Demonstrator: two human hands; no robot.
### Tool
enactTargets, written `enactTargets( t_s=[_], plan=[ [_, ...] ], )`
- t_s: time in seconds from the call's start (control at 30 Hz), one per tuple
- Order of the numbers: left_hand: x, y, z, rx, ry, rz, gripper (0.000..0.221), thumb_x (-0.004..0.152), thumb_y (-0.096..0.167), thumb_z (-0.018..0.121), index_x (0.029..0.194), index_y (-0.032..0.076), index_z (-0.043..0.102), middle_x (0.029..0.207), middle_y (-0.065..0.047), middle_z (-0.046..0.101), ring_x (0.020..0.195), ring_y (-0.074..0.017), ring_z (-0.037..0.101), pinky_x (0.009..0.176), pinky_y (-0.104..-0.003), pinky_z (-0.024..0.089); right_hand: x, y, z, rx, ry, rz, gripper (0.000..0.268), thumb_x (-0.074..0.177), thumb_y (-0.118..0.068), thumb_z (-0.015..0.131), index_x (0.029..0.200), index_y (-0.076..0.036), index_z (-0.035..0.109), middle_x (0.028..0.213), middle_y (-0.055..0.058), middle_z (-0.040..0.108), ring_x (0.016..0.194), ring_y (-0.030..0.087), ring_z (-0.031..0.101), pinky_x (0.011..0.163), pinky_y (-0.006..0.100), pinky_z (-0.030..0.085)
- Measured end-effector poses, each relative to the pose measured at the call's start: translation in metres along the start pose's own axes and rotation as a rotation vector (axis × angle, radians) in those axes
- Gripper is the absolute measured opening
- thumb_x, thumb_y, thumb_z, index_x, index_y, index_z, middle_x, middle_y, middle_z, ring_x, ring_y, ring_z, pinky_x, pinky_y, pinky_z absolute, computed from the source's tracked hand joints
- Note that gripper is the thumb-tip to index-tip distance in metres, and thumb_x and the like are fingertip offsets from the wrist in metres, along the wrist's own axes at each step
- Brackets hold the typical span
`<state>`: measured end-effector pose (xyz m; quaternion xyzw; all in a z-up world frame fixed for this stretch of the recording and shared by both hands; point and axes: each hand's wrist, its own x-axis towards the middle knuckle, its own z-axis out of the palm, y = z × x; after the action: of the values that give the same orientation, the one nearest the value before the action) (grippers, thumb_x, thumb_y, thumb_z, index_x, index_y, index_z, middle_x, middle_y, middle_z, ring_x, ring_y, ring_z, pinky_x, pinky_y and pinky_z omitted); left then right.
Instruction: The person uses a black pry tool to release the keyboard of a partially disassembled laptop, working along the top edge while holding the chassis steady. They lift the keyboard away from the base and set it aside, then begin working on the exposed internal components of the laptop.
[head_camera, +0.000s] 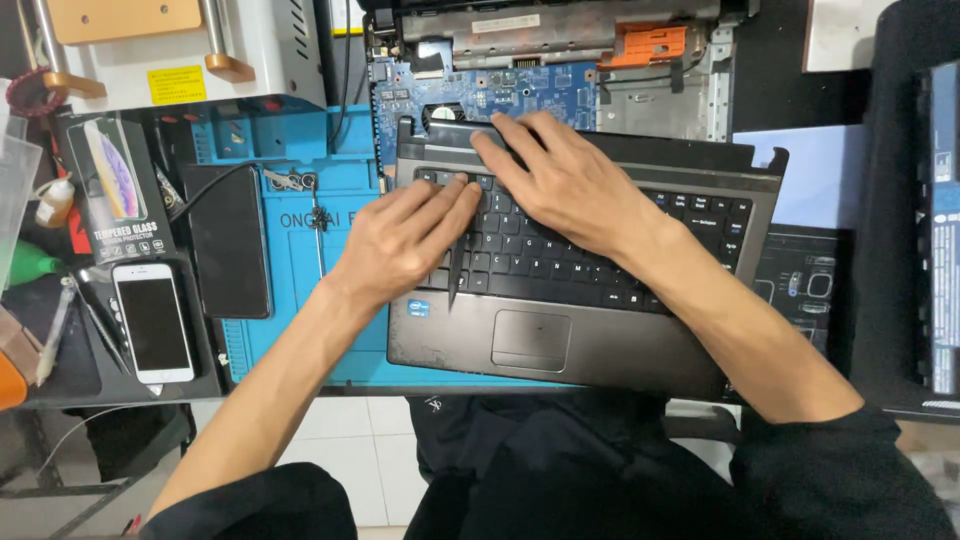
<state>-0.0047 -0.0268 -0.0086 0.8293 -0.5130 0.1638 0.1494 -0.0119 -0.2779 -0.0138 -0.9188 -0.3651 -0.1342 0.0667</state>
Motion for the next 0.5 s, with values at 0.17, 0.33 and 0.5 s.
enactTargets(
  t_s=[0.17,0.33,0.5],
  plan=[
    [0.004,0.008,0.001,-0.282,0.094,-0.247,0.032,0.092,0.001,0.077,0.123,0.003,0.071,0.118,-0.007,0.072,0.088,-0.0222,0.065,0.075,-0.035,0.054,-0.005,0.005,0.010,0.126,0.049,0.012,0.043,0.095,-0.015,0.071,0.133,0.002,0.061,0.136,0.019,0.063,0.120,0.031,0.059,0.103,0.037,0.054],
    [0.000,0.018,-0.016,-0.422,0.237,-0.431,0.019,0.101,-0.003,0.068,0.118,0.004,0.063,0.116,-0.010,0.067,0.104,-0.0292,0.066,0.085,-0.038,0.056,-0.007,0.015,-0.003,0.562,0.097,0.113,0.045,0.100,-0.018,0.074,0.137,0.003,0.059,0.141,0.017,0.062,0.132,0.033,0.057,0.108,0.040,0.052],
    [-0.001,0.029,-0.063,-0.091,-0.148,-0.562,0.014,0.099,0.006,0.068,0.112,0.006,0.064,0.095,-0.011,0.069,0.089,-0.0294,0.066,0.074,-0.043,0.053,-0.005,0.018,-0.004,0.656,0.056,0.133,0.053,0.090,-0.014,0.075,0.138,0.003,0.058,0.141,0.018,0.059,0.132,0.036,0.053,0.110,0.044,0.048]
  ],
)
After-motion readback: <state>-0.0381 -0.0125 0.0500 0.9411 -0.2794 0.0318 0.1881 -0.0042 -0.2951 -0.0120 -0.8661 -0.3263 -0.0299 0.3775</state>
